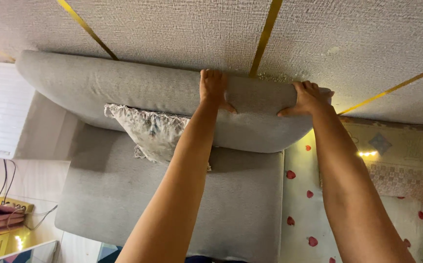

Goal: Arranging a sofa, placing a prayer mat, and moving wooden stools into position.

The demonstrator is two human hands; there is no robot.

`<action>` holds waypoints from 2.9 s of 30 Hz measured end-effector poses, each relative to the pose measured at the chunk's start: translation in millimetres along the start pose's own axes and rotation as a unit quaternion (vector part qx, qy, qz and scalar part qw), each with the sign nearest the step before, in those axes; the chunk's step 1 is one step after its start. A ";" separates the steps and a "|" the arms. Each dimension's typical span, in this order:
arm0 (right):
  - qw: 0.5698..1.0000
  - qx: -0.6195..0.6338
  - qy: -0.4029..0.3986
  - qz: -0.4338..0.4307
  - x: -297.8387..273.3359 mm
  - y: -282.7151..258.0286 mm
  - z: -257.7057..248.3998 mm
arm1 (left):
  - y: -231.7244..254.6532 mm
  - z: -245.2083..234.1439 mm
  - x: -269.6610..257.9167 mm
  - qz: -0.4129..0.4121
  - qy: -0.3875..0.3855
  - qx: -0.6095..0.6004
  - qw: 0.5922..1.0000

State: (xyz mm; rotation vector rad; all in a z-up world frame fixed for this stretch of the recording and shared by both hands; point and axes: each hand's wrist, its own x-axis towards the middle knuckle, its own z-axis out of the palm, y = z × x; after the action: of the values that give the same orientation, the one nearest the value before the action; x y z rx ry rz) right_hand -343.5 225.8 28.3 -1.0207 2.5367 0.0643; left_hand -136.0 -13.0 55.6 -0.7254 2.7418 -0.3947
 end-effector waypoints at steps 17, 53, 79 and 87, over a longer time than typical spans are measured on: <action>0.982 -0.004 0.191 -0.008 2.1 -13.4 34.1 | 6.6 52.4 -4.8 -0.038 0.086 -0.116 0.989; 0.992 0.010 0.100 0.072 10.5 -292.7 29.0 | -308.8 139.8 -57.0 -0.047 -0.028 -0.207 0.977; 0.990 0.119 0.040 -0.060 -89.1 -339.1 62.8 | -292.7 162.0 -193.4 -0.044 -0.077 -0.223 0.971; 0.984 0.132 0.046 -0.106 -139.7 -366.3 99.2 | -293.2 161.6 -269.5 -0.067 -0.089 -0.273 0.956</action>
State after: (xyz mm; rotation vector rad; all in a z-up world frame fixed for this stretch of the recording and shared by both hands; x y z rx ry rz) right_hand 28.8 68.0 29.7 -1.1996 2.4152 -0.3773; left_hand 271.2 -150.6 54.9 -1.0213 2.6434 0.4077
